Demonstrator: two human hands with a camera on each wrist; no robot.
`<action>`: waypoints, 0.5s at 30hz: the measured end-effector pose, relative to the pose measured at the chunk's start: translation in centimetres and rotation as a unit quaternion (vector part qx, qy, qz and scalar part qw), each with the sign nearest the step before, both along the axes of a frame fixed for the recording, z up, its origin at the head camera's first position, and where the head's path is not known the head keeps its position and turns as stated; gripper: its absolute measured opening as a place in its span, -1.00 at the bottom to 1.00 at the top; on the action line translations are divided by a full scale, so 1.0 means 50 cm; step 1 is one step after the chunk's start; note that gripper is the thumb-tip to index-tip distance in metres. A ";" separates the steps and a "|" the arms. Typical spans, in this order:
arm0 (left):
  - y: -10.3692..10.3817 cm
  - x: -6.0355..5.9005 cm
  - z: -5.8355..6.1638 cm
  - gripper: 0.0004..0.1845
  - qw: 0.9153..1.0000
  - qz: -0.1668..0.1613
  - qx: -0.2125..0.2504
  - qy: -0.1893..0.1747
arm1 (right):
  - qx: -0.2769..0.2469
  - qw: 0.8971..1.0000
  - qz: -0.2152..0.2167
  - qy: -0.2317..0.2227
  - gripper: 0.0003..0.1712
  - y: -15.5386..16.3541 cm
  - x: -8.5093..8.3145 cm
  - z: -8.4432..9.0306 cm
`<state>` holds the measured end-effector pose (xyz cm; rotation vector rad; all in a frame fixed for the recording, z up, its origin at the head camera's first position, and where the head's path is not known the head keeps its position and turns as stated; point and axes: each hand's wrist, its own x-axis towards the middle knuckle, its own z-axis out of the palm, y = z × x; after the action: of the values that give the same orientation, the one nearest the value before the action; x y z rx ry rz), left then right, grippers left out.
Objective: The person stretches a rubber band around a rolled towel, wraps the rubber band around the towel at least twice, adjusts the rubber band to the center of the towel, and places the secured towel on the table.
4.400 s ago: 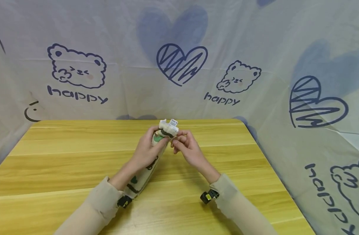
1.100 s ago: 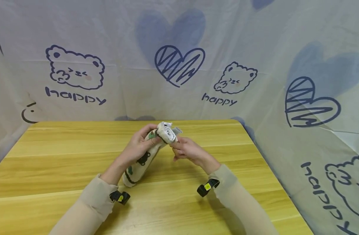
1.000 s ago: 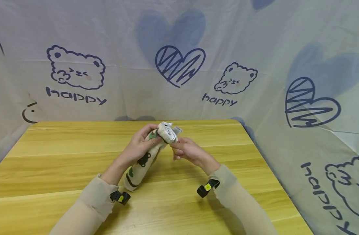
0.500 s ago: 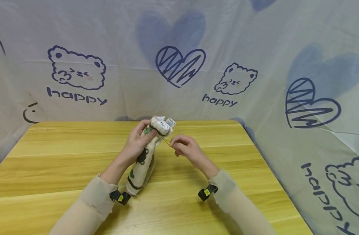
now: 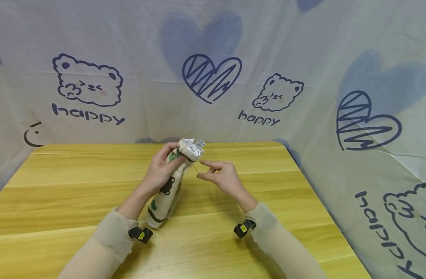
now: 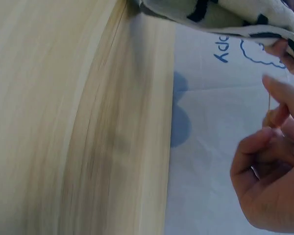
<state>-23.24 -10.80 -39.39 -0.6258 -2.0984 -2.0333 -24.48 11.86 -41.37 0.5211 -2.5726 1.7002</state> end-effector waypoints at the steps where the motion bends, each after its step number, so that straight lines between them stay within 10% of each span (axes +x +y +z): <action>1: -0.001 -0.001 -0.001 -0.66 1.000 0.000 -0.010 0.007 | -0.002 1.000 0.011 -0.018 -0.36 0.002 -0.001 0.000; 8: -0.004 -0.002 -0.006 -0.65 0.995 -0.019 -0.086 0.044 | -0.032 0.988 0.076 -0.133 -0.05 0.018 -0.008 0.002; 15: -0.006 0.000 -0.007 -0.66 0.972 -0.048 -0.195 0.122 | 0.017 0.989 0.103 -0.103 0.04 0.025 -0.010 0.018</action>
<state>-23.23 -11.10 -39.74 -0.9955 -2.3639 -1.4937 -24.98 13.12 -40.46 0.6667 -2.7794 1.8682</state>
